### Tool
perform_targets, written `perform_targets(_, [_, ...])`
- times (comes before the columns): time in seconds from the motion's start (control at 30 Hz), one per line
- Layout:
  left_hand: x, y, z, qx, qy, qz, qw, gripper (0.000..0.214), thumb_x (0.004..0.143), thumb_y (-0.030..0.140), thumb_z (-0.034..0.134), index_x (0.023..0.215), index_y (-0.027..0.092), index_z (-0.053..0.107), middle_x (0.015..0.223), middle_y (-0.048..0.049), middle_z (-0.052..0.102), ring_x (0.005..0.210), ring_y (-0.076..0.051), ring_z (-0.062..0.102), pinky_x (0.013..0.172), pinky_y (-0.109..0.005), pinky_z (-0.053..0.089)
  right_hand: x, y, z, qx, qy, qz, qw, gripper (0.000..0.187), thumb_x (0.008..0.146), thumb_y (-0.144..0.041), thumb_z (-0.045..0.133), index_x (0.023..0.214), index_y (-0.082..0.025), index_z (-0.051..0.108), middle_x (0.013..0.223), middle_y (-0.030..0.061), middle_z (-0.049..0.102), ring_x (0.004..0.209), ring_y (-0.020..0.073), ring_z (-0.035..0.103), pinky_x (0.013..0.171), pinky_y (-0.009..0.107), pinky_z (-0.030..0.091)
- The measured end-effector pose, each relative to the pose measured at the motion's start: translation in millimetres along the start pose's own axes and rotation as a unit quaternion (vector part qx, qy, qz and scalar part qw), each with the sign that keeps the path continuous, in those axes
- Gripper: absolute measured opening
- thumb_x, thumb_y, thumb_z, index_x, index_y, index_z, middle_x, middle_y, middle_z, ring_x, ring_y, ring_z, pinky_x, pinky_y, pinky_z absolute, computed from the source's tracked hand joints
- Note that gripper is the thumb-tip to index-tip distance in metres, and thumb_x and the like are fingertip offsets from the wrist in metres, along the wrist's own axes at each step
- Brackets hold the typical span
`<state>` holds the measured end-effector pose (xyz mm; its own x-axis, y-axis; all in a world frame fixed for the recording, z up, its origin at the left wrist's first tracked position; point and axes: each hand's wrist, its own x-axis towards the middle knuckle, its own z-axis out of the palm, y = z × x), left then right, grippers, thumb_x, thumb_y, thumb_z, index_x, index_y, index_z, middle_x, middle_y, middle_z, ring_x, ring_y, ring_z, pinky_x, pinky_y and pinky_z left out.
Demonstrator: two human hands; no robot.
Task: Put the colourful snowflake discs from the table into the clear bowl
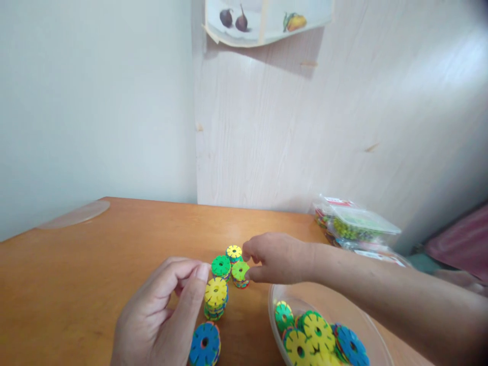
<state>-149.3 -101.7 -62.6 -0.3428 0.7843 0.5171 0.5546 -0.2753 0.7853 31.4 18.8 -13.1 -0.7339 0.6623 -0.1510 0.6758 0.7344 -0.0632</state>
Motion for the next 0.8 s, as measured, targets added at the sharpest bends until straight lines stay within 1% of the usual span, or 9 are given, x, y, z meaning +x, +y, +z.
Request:
perform_targets(0.1, [0,-1,-1.7,-0.005,-0.016,0.0,1.0,0.027,0.091,0.046,0.053,0.081,0.023,0.063,0.066,0.0033,0.063,0.059,-0.013,0.06,0.055,-0.021,0.047,15,-7,4,-0.039,-0.032,0.032,0.998,0.056,0.074,-0.058,0.06,0.114,-0.019,0.066,0.103,0.0111,0.072,0.09,0.0272,0.066,0.061,0.03,0.043])
perform_targets(0.17, [0,-2,-2.6,-0.013,-0.022,-0.001,1.0,0.026,0.091,0.046,0.054,0.082,0.023,0.063,0.068,0.0026,0.063,0.061,-0.013,0.061,0.056,-0.021,0.047,21,-9,6,-0.049,-0.038,0.038,0.997,0.062,0.071,-0.063,0.06,0.115,-0.019,0.066,0.104,0.0121,0.072,0.09,0.0284,0.067,0.06,0.03,0.044])
perform_targets(0.3, [-1,0,-2.5,-0.026,-0.024,-0.01,0.999,0.026,0.09,0.046,0.054,0.085,0.022,0.064,0.071,0.0018,0.063,0.064,-0.014,0.061,0.058,-0.021,0.048,29,-9,13,-0.066,-0.041,0.022,0.997,0.059,0.071,-0.066,0.058,0.106,-0.02,0.07,0.099,0.0117,0.073,0.087,0.0282,0.068,0.058,0.03,0.044])
perform_targets(0.47, [-2,3,-1.0,-0.032,-0.023,-0.027,0.999,0.028,0.09,0.046,0.053,0.082,0.022,0.064,0.07,0.002,0.064,0.063,-0.014,0.061,0.059,-0.021,0.048,31,-11,16,-0.075,-0.049,0.028,0.996,0.047,0.072,-0.056,0.059,0.101,-0.02,0.069,0.095,0.011,0.073,0.083,0.0274,0.068,0.055,0.029,0.042])
perform_targets(0.57, [-2,3,-0.4,-0.02,-0.016,-0.023,0.999,0.027,0.089,0.047,0.054,0.082,0.022,0.064,0.07,0.0026,0.064,0.063,-0.013,0.061,0.058,-0.021,0.047,22,-9,9,-0.059,-0.022,0.032,0.997,0.045,0.073,-0.051,0.06,0.104,-0.02,0.067,0.098,0.0111,0.072,0.085,0.0267,0.066,0.057,0.03,0.042])
perform_targets(0.63, [-2,1,-0.3,-0.01,-0.011,-0.018,1.0,0.027,0.089,0.047,0.054,0.084,0.023,0.064,0.07,0.0034,0.065,0.062,-0.013,0.06,0.057,-0.02,0.046,9,-7,2,-0.037,0.004,0.037,0.999,0.043,0.074,-0.047,0.06,0.107,-0.019,0.065,0.101,0.0107,0.07,0.084,0.0246,0.065,0.058,0.029,0.041])
perform_targets(0.73, [-2,-2,-1.0,-0.002,-0.004,-0.019,1.0,0.027,0.089,0.047,0.054,0.084,0.023,0.065,0.07,0.0035,0.066,0.061,-0.013,0.06,0.057,-0.021,0.046,-20,-2,-10,0.02,0.027,0.04,0.999,0.043,0.077,-0.04,0.059,0.115,-0.021,0.061,0.101,0.0081,0.069,0.079,0.0192,0.062,0.059,0.027,0.04])
perform_targets(0.8, [-2,-3,-1.9,-0.002,-0.014,-0.014,1.0,0.027,0.088,0.047,0.055,0.083,0.023,0.066,0.07,0.0028,0.066,0.061,-0.013,0.061,0.057,-0.021,0.047,-43,0,-16,0.049,0.033,0.04,0.997,0.042,0.079,-0.037,0.058,0.119,-0.025,0.059,0.099,0.0054,0.069,0.078,0.0176,0.061,0.062,0.027,0.04])
